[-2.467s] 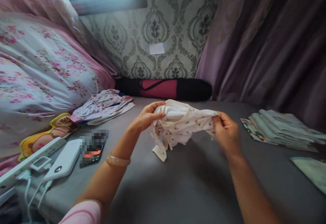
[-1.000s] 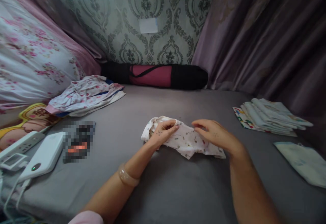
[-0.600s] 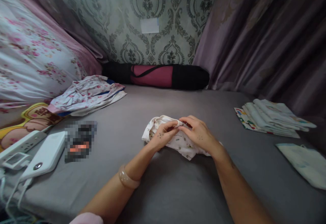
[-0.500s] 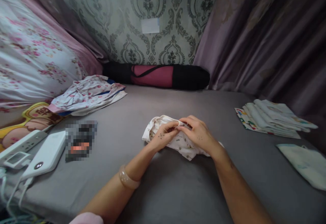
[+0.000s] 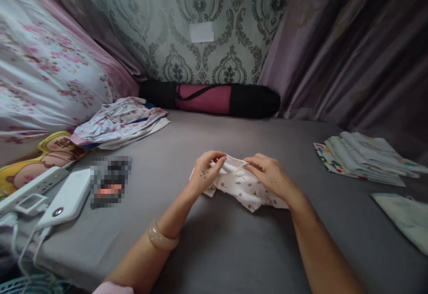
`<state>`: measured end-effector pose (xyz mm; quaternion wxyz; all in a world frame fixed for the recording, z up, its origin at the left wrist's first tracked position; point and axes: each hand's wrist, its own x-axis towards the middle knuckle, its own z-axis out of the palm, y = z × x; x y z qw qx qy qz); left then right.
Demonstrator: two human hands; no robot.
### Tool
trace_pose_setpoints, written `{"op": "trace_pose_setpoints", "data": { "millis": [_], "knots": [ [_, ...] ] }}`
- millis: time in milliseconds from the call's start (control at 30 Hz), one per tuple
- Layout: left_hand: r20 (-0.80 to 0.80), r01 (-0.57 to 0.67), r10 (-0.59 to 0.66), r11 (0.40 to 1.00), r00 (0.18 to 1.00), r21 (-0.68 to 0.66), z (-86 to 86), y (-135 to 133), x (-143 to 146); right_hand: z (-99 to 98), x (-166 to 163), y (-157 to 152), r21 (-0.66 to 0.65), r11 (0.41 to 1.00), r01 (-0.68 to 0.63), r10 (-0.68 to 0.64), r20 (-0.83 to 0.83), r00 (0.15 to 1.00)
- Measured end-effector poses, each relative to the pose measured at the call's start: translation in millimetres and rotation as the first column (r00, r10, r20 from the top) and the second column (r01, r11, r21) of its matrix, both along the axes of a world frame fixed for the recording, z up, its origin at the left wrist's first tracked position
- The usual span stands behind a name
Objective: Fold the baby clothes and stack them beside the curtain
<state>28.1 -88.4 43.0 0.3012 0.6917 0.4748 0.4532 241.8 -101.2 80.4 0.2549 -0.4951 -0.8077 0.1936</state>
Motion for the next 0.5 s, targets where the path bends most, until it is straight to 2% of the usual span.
{"op": "trace_pose_setpoints", "data": {
  "millis": [100, 133, 200, 300, 500],
  "knots": [
    [-0.226, -0.207, 0.222, 0.974, 0.948, 0.091, -2.8, 9, -23, 3.7, 5, 0, -0.021, 1.000, 0.011, -0.011, -0.033, 0.999],
    [-0.285, -0.234, 0.249, 0.968, 0.926, 0.085, -3.6, 11, -30, 4.7, 6, 0, -0.023, 1.000, 0.021, -0.022, -0.044, 0.999],
    [-0.326, -0.227, 0.219, 0.974, 0.920, 0.013, -4.3, 12, -41, 6.2, 10, 0, -0.019, 0.998, 0.054, -0.055, -0.067, 0.996],
    [-0.252, -0.136, 0.101, 0.983, 0.962, -0.124, -4.1, 11, -49, 6.6, 18, 2, 0.001, 0.993, 0.121, -0.121, -0.105, 0.987],
    [0.003, -0.014, 0.015, 0.978, 1.000, -0.206, 0.7, 16, -50, 9.2, 39, 6, 0.049, 0.964, 0.262, -0.245, -0.226, 0.943]
  ]
}}
